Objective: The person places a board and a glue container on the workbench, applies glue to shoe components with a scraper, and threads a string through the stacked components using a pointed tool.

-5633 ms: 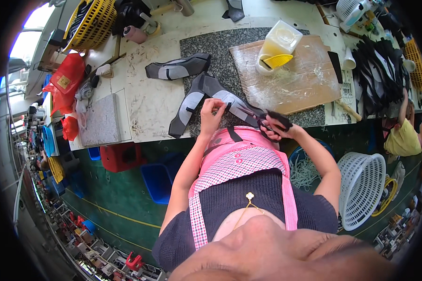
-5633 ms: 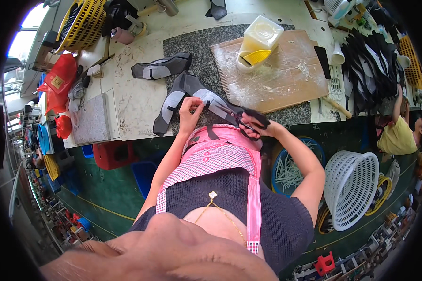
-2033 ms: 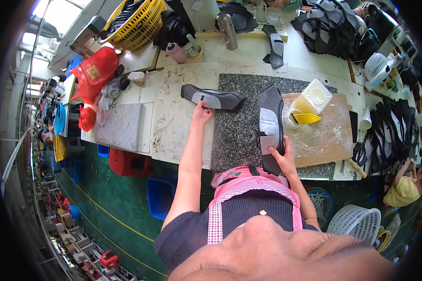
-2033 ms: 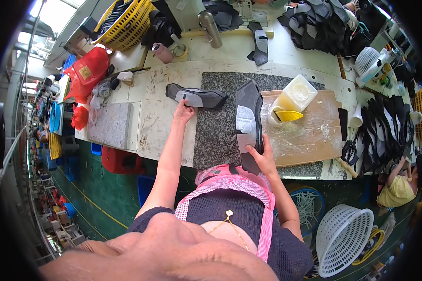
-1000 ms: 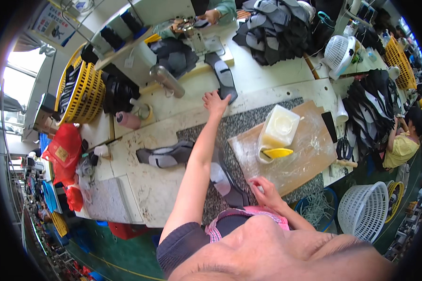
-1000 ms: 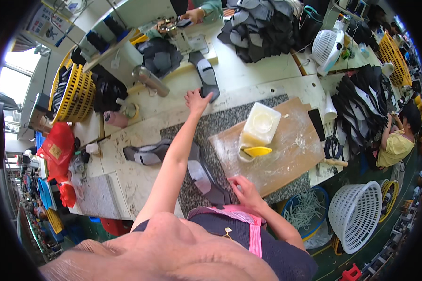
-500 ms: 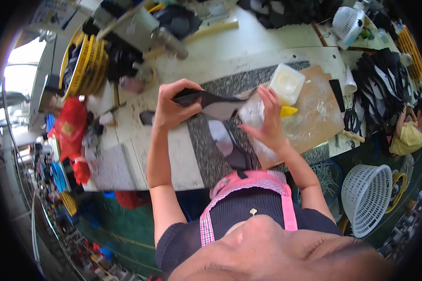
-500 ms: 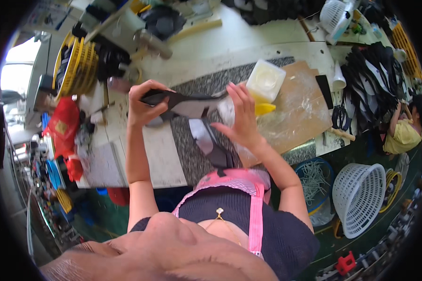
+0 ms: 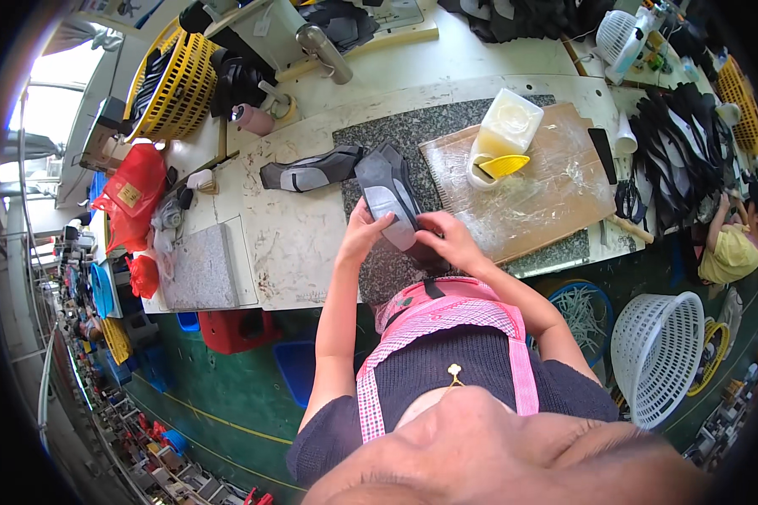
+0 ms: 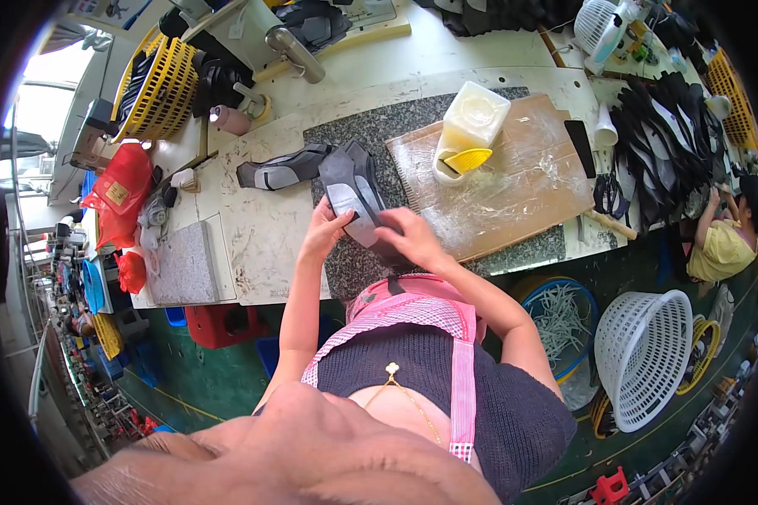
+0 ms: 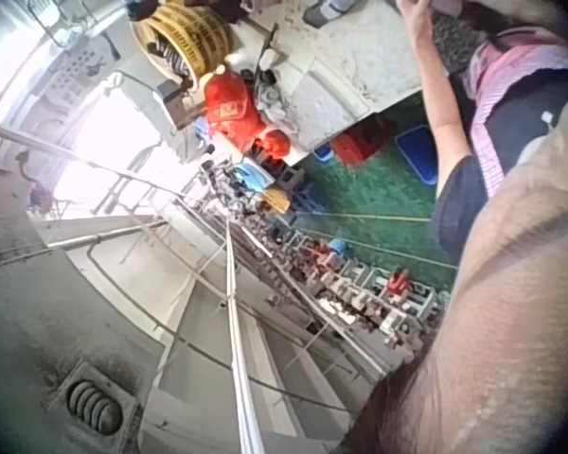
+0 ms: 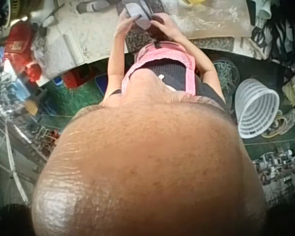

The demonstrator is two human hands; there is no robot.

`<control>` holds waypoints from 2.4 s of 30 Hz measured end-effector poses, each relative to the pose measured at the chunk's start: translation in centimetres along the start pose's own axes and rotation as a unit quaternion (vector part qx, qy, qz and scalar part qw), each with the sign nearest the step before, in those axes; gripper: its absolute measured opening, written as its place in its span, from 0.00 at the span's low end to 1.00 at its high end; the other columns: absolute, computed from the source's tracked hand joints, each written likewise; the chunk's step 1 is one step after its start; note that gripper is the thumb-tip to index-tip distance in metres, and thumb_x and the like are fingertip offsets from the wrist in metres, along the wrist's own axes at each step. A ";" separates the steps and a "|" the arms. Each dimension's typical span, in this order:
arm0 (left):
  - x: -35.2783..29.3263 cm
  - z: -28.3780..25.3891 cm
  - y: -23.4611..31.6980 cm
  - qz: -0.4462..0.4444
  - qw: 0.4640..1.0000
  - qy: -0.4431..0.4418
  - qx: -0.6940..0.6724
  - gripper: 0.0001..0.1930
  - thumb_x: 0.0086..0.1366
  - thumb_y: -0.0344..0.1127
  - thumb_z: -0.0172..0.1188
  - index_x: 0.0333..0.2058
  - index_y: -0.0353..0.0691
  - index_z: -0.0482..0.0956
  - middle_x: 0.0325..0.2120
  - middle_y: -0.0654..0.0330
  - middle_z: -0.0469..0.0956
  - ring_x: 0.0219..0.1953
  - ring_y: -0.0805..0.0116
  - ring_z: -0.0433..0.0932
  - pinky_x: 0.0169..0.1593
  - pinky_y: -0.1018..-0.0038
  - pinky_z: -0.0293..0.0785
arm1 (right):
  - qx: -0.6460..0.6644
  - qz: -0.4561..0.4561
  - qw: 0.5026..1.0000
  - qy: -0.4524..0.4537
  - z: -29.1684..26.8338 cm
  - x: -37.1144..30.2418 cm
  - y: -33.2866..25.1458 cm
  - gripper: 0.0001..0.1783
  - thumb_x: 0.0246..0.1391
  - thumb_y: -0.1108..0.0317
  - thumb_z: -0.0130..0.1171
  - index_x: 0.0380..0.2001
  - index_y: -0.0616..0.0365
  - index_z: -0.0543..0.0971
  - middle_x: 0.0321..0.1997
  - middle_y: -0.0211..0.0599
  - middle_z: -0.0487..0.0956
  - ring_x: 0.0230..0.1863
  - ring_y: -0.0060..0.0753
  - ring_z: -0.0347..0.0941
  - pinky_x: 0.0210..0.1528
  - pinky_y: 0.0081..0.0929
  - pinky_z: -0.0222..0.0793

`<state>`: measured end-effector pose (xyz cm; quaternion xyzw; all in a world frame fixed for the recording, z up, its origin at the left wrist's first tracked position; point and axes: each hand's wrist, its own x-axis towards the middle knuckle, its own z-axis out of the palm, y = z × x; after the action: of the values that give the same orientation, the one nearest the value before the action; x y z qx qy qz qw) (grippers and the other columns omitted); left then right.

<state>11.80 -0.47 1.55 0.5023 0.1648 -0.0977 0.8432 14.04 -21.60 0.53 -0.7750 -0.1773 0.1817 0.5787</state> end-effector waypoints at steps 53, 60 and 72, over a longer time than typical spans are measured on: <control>2.1 -2.1 -7.1 -0.133 0.990 0.037 -0.016 0.27 0.59 0.28 0.59 0.56 0.39 0.61 0.45 0.64 0.76 0.44 0.73 0.77 0.43 0.75 0.76 | -0.114 0.013 0.992 0.043 -3.6 11.7 2.6 0.13 0.47 0.64 0.60 0.25 0.66 0.76 0.23 0.51 0.76 0.28 0.53 0.74 0.30 0.41 0.67; 2.0 -1.8 -6.8 -0.117 0.993 -0.006 -0.026 0.27 0.62 0.28 0.56 0.58 0.40 0.58 0.47 0.63 0.74 0.47 0.74 0.74 0.47 0.77 0.74 | -0.112 -0.020 0.991 0.063 -2.7 8.8 4.1 0.13 0.49 0.62 0.59 0.30 0.64 0.79 0.23 0.47 0.77 0.25 0.42 0.76 0.29 0.36 0.68; 2.5 -2.9 -7.8 -0.099 0.994 -0.011 -0.035 0.26 0.61 0.26 0.56 0.58 0.41 0.59 0.47 0.63 0.74 0.46 0.73 0.76 0.44 0.78 0.76 | -0.107 -0.058 0.991 0.053 -5.8 0.5 5.4 0.09 0.50 0.65 0.60 0.33 0.58 0.79 0.27 0.37 0.78 0.22 0.29 0.72 0.24 0.24 0.64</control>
<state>11.03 -1.65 -6.98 0.4527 0.2078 -0.1802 0.8482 17.67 -27.67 -3.17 -0.8297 -0.2091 0.0865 0.5103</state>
